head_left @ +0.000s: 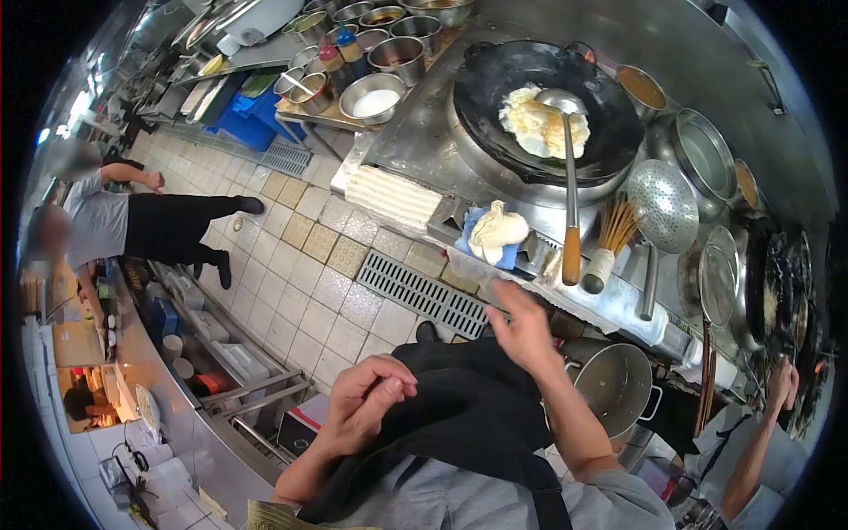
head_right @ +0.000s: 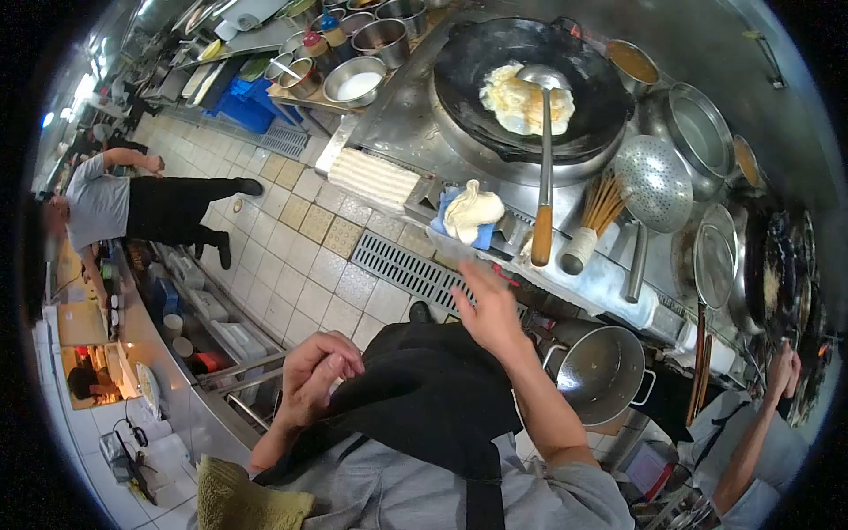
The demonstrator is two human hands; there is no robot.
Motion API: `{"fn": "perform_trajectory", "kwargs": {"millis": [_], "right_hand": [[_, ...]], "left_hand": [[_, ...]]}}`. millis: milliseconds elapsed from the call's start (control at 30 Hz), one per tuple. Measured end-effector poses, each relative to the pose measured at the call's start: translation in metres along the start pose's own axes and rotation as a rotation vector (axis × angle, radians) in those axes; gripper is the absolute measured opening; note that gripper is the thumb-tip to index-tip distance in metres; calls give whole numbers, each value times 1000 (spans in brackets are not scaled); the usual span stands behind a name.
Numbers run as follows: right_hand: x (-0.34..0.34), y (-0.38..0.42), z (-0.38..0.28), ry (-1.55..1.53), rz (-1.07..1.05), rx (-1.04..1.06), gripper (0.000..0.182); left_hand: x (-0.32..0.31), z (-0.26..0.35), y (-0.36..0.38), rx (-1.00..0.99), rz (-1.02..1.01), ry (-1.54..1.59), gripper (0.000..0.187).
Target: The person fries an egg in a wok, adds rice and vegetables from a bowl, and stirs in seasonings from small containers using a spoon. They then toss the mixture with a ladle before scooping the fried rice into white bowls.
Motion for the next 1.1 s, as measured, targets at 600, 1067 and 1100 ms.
{"fn": "perform_trajectory", "kwargs": {"millis": [600,1067,1100], "right_hand": [[38,-91,29,-1165,301,-895,25],[18,-85,47,-1214,315,-975,31],[17,-97,60,-1361,246,-993,36]], "left_hand": [[1,-15,-27,-31,-115,17,16],[24,-47,-19,79,-22,2,15],[21,-47,-19,79,-42,-4,15]]}}
Point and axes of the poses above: each hand's wrist, its own y-axis away from the middle knuckle, its own x-axis out of the back of the hand, z = x × y, the point moved 10 cm from there along -y, towards the middle knuckle, and after that the axes turned 12 degrees about z, right-handed, at the moved point
